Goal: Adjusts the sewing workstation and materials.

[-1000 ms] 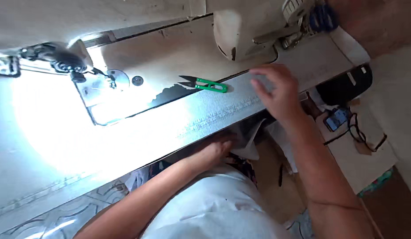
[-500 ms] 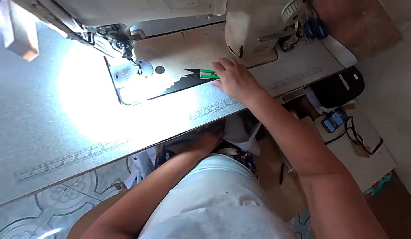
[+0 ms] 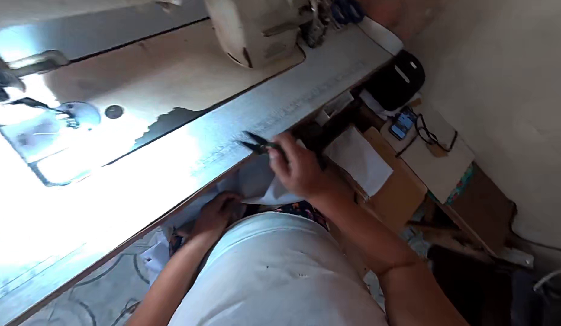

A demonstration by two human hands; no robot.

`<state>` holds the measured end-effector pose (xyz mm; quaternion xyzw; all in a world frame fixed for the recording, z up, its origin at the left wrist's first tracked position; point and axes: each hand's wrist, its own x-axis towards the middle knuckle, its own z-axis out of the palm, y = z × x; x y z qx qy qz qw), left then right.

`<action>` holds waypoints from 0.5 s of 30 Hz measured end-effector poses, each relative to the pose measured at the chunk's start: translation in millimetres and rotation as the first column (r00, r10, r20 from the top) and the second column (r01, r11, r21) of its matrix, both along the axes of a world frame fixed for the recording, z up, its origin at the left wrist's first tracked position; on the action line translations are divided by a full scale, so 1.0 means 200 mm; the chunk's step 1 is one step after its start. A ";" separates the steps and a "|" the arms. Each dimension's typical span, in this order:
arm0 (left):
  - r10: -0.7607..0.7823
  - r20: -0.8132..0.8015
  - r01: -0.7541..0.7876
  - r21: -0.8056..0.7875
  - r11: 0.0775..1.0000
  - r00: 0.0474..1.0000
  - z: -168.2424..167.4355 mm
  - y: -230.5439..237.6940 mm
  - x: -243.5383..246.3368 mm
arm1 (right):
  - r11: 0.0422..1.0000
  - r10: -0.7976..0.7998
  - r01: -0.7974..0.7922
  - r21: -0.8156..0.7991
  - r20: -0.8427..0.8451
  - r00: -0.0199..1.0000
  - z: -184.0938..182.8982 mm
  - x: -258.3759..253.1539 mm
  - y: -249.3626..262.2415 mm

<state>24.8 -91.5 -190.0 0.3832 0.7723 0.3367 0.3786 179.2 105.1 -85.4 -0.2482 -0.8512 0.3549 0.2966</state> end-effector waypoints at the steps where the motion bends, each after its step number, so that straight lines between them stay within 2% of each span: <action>1: 0.009 -0.003 -0.009 -0.028 1.000 1.000 -0.01 0.00 -0.01 | 0.994 -0.102 0.104 -0.046 0.054 0.993 -0.04 0.14 0.06; 3: -0.004 -0.008 0.004 -0.074 0.997 1.000 -0.03 0.03 0.00 | 0.922 -0.356 0.382 -0.072 0.234 0.905 -0.13 0.44 0.23; 6: -0.080 0.016 0.082 -0.124 0.989 0.997 -0.03 0.05 0.00 | 0.697 -0.636 0.717 -0.014 0.451 0.626 -0.31 0.92 0.44; 8: -0.080 0.040 0.084 -0.130 0.988 0.996 -0.04 0.05 0.00 | 0.543 -0.747 0.838 0.055 0.488 0.451 -0.44 1.15 0.49; 10: -0.070 0.042 0.075 -0.148 0.986 0.997 -0.03 0.05 0.00 | 0.446 -0.802 0.888 0.114 0.492 0.340 -0.55 1.25 0.48; 12: -0.083 0.028 0.086 -0.158 0.984 0.996 -0.03 0.05 0.00 | 0.421 -0.826 0.892 0.165 0.475 0.302 -0.65 1.27 0.47; 15: -0.089 0.019 0.091 -0.185 0.979 0.996 -0.03 0.06 0.00 | 0.487 -0.815 0.846 0.219 0.463 0.349 -0.81 1.26 0.47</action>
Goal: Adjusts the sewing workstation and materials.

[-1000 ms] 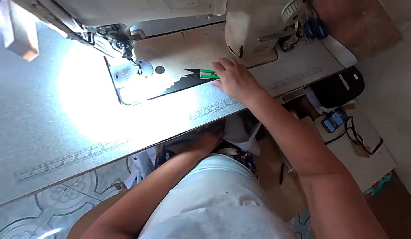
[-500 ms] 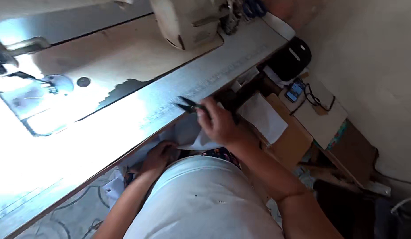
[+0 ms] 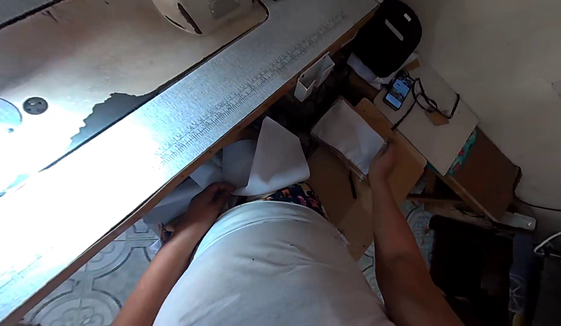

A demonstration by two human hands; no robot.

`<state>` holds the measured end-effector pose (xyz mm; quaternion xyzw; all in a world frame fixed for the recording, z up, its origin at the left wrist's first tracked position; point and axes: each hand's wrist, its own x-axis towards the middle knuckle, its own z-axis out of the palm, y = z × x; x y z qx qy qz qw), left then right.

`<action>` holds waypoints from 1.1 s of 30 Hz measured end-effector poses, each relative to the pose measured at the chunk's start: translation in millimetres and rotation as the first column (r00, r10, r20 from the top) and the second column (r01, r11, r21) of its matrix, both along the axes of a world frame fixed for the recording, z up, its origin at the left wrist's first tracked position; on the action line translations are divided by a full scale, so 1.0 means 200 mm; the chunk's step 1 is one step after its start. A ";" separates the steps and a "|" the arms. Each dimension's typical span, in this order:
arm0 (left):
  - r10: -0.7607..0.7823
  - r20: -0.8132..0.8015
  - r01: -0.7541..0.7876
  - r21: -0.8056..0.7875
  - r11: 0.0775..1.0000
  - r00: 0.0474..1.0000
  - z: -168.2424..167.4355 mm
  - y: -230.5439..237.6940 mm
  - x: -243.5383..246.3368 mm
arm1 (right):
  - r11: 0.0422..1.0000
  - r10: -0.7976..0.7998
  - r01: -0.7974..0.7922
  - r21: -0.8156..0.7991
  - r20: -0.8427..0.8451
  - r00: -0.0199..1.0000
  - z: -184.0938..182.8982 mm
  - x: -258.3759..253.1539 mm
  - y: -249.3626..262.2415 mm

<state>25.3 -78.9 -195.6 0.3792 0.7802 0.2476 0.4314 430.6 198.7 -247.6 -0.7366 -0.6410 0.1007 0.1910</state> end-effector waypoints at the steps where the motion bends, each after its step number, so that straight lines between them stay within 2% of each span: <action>1: 0.001 -0.001 -0.001 -0.013 1.000 1.000 0.00 0.00 0.00 | 0.999 0.040 -0.040 -0.013 0.026 0.999 -0.06 0.00 0.00; 6: -0.005 -0.002 0.005 -0.035 0.999 1.000 0.00 0.02 0.00 | 0.977 0.204 -0.194 -0.090 0.130 0.970 -0.22 -0.04 -0.07; 15: -0.007 0.002 0.007 -0.054 0.999 1.000 -0.02 0.04 0.00 | 0.980 0.195 -0.187 -0.066 0.146 0.970 -0.28 -0.02 -0.04; 23: -0.018 0.016 0.019 -0.056 0.998 1.000 -0.02 0.05 -0.01 | 0.975 0.215 -0.204 -0.088 0.142 0.966 -0.27 0.00 0.00; 25: -0.016 0.018 0.017 -0.043 0.999 1.000 -0.02 0.05 -0.01 | 0.976 0.209 -0.199 -0.088 0.124 0.970 -0.23 0.00 0.00; 29: -0.014 0.024 0.015 -0.032 0.999 1.000 -0.02 0.05 0.00 | 0.967 0.245 -0.246 0.067 0.021 0.969 -0.06 -0.06 -0.01; 33: -0.036 0.028 0.037 -0.038 0.999 0.999 -0.02 0.06 -0.01 | 0.898 0.440 -0.440 -0.002 0.011 0.898 0.09 -0.20 -0.08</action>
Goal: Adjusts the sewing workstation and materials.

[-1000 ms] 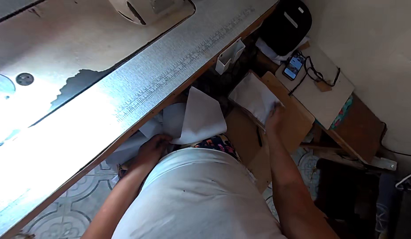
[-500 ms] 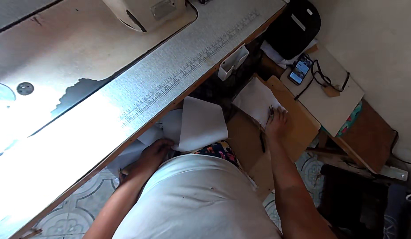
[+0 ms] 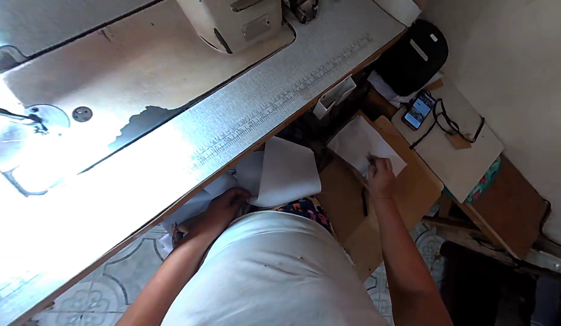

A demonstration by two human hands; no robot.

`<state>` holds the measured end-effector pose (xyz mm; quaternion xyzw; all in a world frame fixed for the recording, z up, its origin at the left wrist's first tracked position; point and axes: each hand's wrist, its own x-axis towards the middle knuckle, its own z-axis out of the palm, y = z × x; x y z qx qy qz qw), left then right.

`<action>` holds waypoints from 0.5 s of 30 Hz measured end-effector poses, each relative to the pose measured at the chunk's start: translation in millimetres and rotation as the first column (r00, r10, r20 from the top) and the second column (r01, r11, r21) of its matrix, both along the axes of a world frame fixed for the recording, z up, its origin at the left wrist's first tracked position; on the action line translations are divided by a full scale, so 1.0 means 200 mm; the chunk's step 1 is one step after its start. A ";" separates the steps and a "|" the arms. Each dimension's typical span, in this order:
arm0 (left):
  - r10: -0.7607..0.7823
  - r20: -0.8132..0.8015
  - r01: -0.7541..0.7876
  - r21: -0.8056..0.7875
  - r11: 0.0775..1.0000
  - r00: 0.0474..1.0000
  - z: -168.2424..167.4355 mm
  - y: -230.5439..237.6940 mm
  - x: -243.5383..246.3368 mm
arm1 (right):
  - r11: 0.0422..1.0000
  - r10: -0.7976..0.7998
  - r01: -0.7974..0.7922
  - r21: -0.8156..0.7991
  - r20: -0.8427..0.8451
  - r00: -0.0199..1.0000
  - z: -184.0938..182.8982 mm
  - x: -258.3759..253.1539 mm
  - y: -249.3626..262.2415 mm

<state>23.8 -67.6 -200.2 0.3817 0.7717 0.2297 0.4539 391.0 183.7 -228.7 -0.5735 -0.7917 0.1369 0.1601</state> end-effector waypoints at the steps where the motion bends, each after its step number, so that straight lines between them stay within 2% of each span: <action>1: -0.004 0.002 0.004 -0.002 1.000 1.000 0.00 0.00 0.00 | 0.998 0.063 -0.062 -0.009 0.026 0.998 0.00 -0.02 -0.01; 4: 0.006 0.004 -0.006 0.009 1.000 1.000 0.01 -0.01 0.00 | 0.990 0.139 -0.138 -0.007 0.074 0.988 -0.02 -0.07 -0.03; 15: 0.047 0.043 -0.048 0.023 0.999 0.998 0.00 -0.02 0.00 | 0.987 0.161 -0.155 -0.052 0.150 0.976 -0.03 -0.14 -0.03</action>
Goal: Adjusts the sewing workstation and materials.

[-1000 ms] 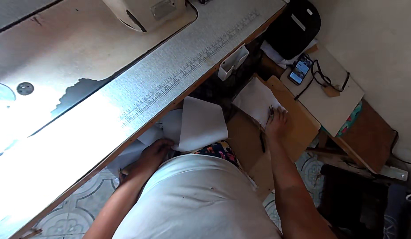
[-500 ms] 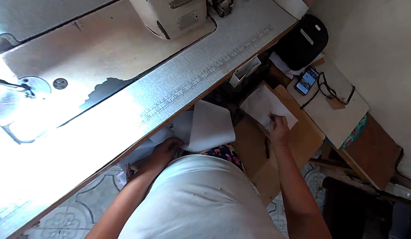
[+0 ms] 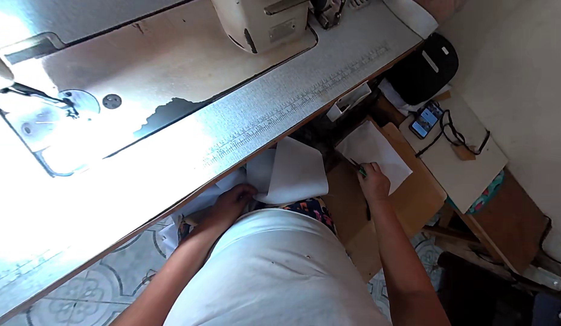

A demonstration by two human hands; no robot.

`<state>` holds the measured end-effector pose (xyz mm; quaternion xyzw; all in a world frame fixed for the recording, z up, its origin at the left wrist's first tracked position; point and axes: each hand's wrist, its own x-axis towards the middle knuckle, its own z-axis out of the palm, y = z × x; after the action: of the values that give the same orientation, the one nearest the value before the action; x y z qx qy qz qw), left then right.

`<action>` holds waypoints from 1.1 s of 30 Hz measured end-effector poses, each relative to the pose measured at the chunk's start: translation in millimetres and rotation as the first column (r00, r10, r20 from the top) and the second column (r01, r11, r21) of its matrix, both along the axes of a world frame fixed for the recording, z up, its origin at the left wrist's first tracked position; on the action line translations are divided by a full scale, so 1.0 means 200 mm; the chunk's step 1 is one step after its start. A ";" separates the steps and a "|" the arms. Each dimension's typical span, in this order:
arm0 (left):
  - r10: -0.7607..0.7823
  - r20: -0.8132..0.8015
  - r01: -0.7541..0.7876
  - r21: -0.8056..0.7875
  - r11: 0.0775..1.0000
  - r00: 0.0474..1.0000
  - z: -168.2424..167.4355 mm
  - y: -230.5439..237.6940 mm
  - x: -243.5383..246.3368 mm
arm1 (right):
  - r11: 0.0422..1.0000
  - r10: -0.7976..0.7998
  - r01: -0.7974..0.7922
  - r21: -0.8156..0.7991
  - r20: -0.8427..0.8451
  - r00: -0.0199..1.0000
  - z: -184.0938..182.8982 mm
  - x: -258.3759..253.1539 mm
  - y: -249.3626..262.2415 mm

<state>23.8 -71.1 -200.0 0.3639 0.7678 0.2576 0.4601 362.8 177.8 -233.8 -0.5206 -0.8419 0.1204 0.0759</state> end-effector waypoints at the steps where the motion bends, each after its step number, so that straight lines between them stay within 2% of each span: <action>1: -0.003 -0.005 0.003 0.001 1.000 1.000 0.00 0.00 0.00 | 1.000 0.002 -0.002 0.005 0.001 1.000 0.00 0.00 0.00; 6: -0.022 -0.018 0.023 0.009 1.000 1.000 0.00 0.00 0.00 | 1.000 -0.001 0.001 0.020 -0.015 1.000 0.02 -0.02 0.01; 14: -0.014 -0.016 0.014 0.009 1.000 1.000 -0.01 0.00 -0.01 | 0.999 0.003 -0.001 -0.032 0.061 0.998 0.00 -0.01 0.00; 17: 0.014 -0.062 -0.010 0.058 0.998 0.998 0.00 -0.01 0.00 | 0.999 -0.041 0.041 -0.005 -0.015 0.999 0.05 -0.04 -0.01; 19: 0.050 -0.110 -0.034 0.138 0.990 0.993 0.02 -0.02 0.01 | 0.998 -0.068 0.069 0.007 -0.125 0.990 0.13 -0.09 -0.04; 20: 0.065 -0.120 -0.042 0.179 0.983 0.991 0.04 -0.03 0.02 | 0.996 -0.087 0.085 -0.017 -0.196 0.977 0.20 -0.14 -0.07; 22: 0.073 -0.075 -0.052 0.261 0.964 0.994 0.09 -0.02 0.04 | 0.979 -0.147 0.089 -0.185 -0.331 0.932 0.40 -0.28 -0.17; 24: 0.045 0.048 -0.059 0.357 0.932 0.998 0.13 -0.03 0.05 | 0.936 -0.161 -0.032 -0.349 -0.510 0.845 0.57 -0.44 -0.32; 25: 0.020 0.119 -0.067 0.402 0.913 0.993 0.15 -0.04 0.05 | 0.904 -0.126 -0.163 -0.395 -0.612 0.781 0.63 -0.52 -0.40; 27: 0.001 0.230 -0.107 0.448 0.888 0.973 0.18 -0.05 0.04 | 0.811 0.010 -0.455 -0.368 -0.769 0.640 0.69 -0.66 -0.55; 29: 0.056 0.330 -0.201 0.424 0.883 0.942 0.27 -0.05 0.06 | 0.722 0.186 -0.633 -0.279 -0.803 0.566 0.68 -0.76 -0.63; 31: 0.016 0.440 -0.237 0.452 0.860 0.898 0.39 -0.05 0.05 | 0.708 0.264 -0.668 -0.230 -0.791 0.552 0.66 -0.79 -0.64; 33: -0.090 0.477 -0.200 0.523 0.828 0.875 0.48 -0.07 0.01 | 0.756 0.337 -0.640 -0.138 -0.756 0.562 0.65 -0.79 -0.62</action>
<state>25.9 -84.9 -104.1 0.3830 0.5302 0.5658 0.5020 203.9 53.6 -103.6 -0.1792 -0.8190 0.4900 0.2387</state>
